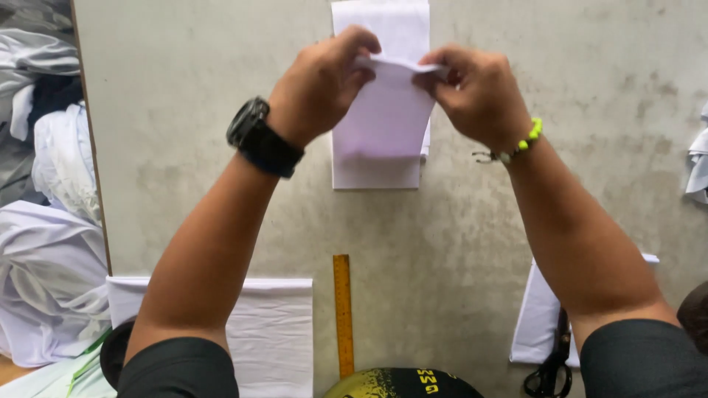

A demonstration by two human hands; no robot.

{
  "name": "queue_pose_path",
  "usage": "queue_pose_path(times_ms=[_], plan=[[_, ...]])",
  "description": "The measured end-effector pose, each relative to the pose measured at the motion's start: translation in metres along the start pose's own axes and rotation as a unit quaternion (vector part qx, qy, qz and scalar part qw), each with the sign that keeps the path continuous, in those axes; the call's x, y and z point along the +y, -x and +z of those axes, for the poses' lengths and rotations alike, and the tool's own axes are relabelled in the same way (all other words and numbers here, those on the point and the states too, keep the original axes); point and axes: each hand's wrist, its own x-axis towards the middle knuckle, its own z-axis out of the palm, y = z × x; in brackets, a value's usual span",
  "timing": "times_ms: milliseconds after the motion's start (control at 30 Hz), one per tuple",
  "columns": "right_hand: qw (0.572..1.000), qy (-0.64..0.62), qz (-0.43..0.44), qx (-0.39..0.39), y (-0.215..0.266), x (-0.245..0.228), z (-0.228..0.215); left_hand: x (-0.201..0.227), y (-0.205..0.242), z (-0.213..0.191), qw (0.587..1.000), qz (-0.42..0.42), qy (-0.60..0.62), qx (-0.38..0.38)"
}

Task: The person measures and marks a white fabric piece using a ruler and pencil, then cuts along the marked lines with scissors. The person repeats the process on another fabric piece, folding and cutting it into smaller sections.

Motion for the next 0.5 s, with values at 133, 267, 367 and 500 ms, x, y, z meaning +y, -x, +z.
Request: queue_pose_path(times_ms=[133, 267, 367, 500], plan=[[0.995, 0.082, -0.033, 0.056, -0.046, 0.059, 0.02, -0.081, -0.038, 0.022, 0.997, 0.029, -0.044, 0.051], [0.984, 0.117, -0.063, 0.12, -0.035, 0.045, -0.004, -0.094, -0.023, 0.018, 0.971, -0.014, -0.201, 0.125], [0.984, 0.116, -0.055, 0.126, 0.075, -0.012, -0.037, -0.008, 0.06, 0.018, 0.973, -0.031, -0.182, 0.14], [0.97, 0.145, 0.173, 0.092, 0.283, -0.073, -0.066, 0.118, 0.19, 0.048, 0.985, -0.125, -0.083, 0.082]])
